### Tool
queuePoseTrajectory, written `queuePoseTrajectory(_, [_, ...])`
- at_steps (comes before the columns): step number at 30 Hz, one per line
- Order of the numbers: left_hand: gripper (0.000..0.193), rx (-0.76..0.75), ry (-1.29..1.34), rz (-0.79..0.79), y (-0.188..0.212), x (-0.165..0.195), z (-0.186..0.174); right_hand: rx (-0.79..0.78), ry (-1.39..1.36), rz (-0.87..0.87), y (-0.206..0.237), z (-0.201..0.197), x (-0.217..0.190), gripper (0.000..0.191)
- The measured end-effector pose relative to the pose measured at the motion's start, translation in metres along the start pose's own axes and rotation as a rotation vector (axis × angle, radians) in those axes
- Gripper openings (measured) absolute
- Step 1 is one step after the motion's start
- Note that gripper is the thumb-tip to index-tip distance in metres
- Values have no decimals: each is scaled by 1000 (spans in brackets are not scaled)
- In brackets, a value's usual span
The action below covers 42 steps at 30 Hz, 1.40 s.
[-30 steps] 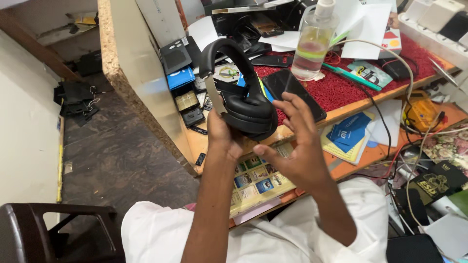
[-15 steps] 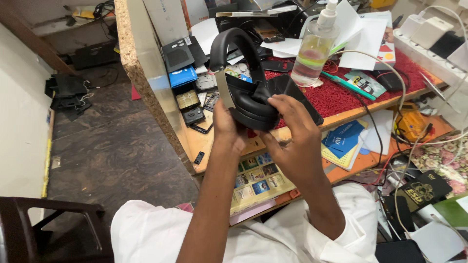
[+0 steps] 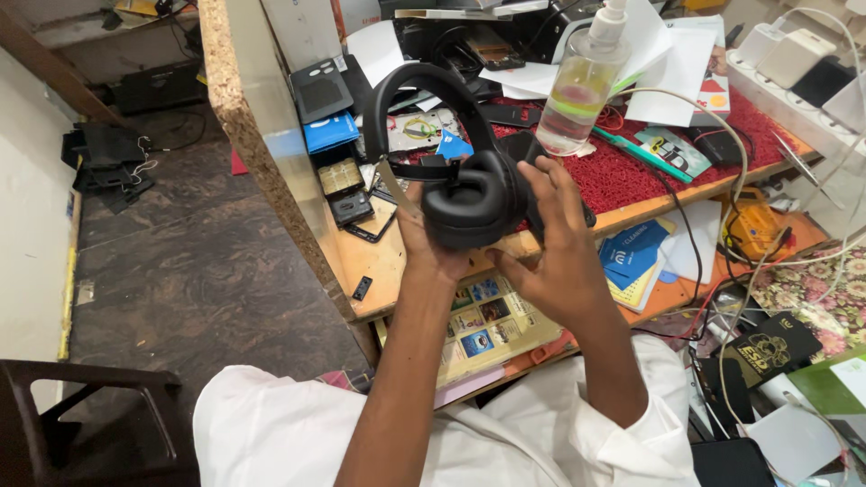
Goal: The person manipulates a small metallic component and wires with both hands, then picks up a black over-ear headphone and inspects the earcup and headband. The person continues to handle the headphone, rotating it to view different parts.
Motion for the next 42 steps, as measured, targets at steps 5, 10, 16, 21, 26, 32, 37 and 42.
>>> queuePoseTrajectory(5, [47, -4, -19, -17, 9, 1, 4, -73, -224, 163, -2, 19, 32, 85])
queuePoseTrajectory(10, [51, -84, 2, -52, 16, 4, 14, -82, -332, 56, 0, 23, 26, 81])
queuePoseTrajectory(16, [55, 28, -141, 39, 33, 17, 8, -120, -483, 139, 4, 32, 35, 76])
queuePoseTrajectory(21, [47, -1, -58, 65, 50, 18, 19, -177, -567, 183, 10, 32, 36, 72])
queuePoseTrajectory(26, [47, 35, -224, 124, 64, 30, 23, -173, -463, 169, 11, 22, 23, 71])
queuePoseTrajectory(32, [47, 149, -333, 136, 77, 42, 13, -140, -320, 66, 11, 5, 2, 72])
queuePoseTrajectory(37, [49, 124, -411, 157, 85, 49, 18, -165, -313, 71, 11, 2, -3, 74])
queuePoseTrajectory(42, [47, 132, -470, 162, 93, 53, 26, -179, -373, 79, 12, 0, -9, 71])
Point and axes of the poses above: each hand's wrist, its own y-axis away from the middle knuckle, its own z-axis out of the palm, x = y × z, the point moved 10 cm from there along -y, towards the middle knuckle, and after that the axes turned 2 degrees about -x, right-handed, at the moved point
